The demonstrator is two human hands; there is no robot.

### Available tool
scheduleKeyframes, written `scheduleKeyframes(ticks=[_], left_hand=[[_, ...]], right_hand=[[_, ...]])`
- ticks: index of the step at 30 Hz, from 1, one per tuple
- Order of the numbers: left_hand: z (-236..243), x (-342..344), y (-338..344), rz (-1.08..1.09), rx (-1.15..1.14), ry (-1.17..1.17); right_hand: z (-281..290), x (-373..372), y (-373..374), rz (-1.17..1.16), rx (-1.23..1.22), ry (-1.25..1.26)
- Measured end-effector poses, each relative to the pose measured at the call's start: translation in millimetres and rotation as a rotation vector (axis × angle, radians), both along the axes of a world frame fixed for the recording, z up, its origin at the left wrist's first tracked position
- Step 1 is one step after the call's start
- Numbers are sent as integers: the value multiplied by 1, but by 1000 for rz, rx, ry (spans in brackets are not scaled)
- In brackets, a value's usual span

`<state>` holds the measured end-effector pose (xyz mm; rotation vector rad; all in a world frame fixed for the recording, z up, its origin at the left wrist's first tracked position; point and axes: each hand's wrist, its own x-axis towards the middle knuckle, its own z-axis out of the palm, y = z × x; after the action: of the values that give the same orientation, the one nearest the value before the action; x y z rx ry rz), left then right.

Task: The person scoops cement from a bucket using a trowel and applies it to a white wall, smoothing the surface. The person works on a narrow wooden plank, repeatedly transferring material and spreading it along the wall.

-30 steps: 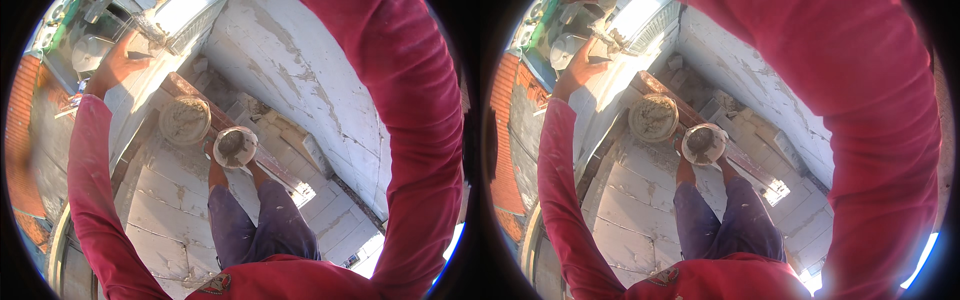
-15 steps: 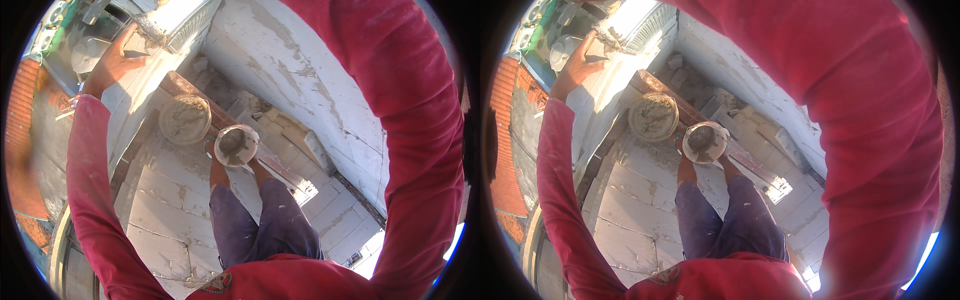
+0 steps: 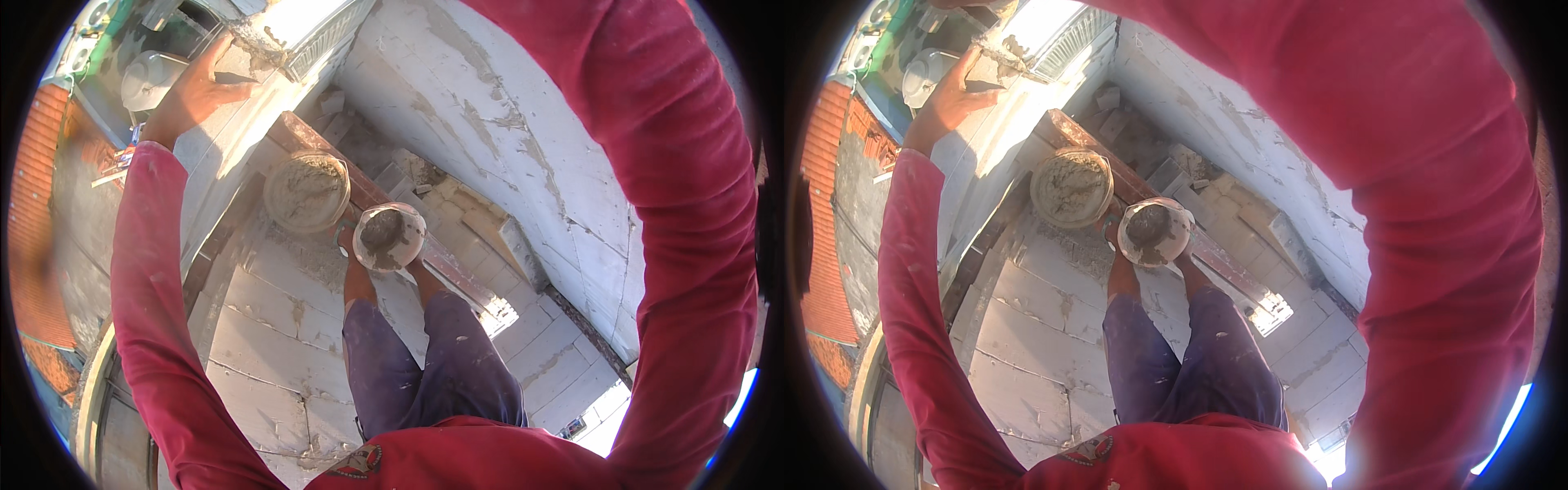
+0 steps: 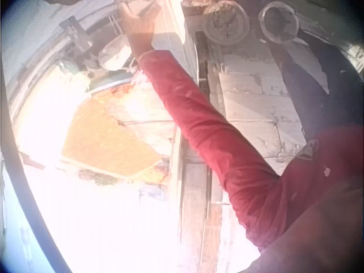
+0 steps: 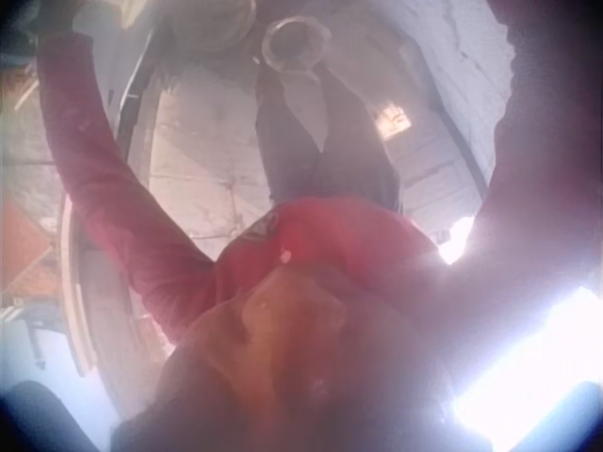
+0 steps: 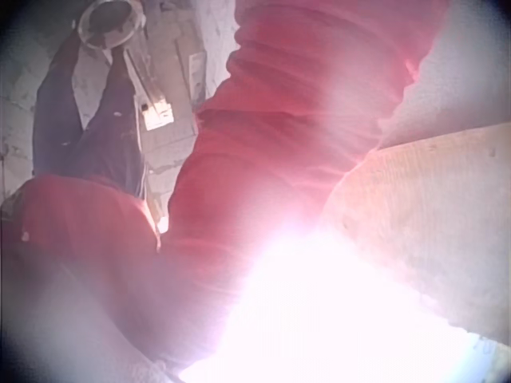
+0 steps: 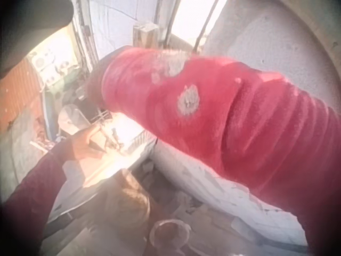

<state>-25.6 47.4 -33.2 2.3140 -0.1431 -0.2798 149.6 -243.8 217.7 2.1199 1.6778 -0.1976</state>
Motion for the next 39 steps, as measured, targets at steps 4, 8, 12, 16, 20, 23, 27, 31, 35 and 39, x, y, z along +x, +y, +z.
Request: scheduleKeyframes(ticks=[4, 8, 12, 16, 20, 23, 27, 31, 35, 39], left_hand=[[11, 1, -14, 127, -115, 110], [20, 3, -16, 135, -176, 115], [44, 15, -53, 182, -11, 65], [44, 20, -73, 259, 62, -142], [46, 37, -95, 312, 324, -41], [37, 39, -88, 328, 409, -40], [47, 46, -96, 321, 262, -15], [47, 43, -91, 316, 216, -75], [46, 47, -88, 301, 221, -22], [46, 51, -80, 283, 187, -23]], right_hand=[[-1, 0, -5, -18, 1, -8], [2, -1, -10, -36, 33, -17], [21, -5, -39, -135, 87, -12], [19, -22, -80, -369, 339, 189], [-10, -76, -127, -909, 660, 686], [-68, -143, -165, -1110, 871, 1189], [-109, -230, -158, -1423, 1026, 1585], [-143, -263, -142, -1698, 1009, 1676], [-171, -263, -144, -1867, 884, 1613], [-182, -266, -141, -1814, 908, 1477]])
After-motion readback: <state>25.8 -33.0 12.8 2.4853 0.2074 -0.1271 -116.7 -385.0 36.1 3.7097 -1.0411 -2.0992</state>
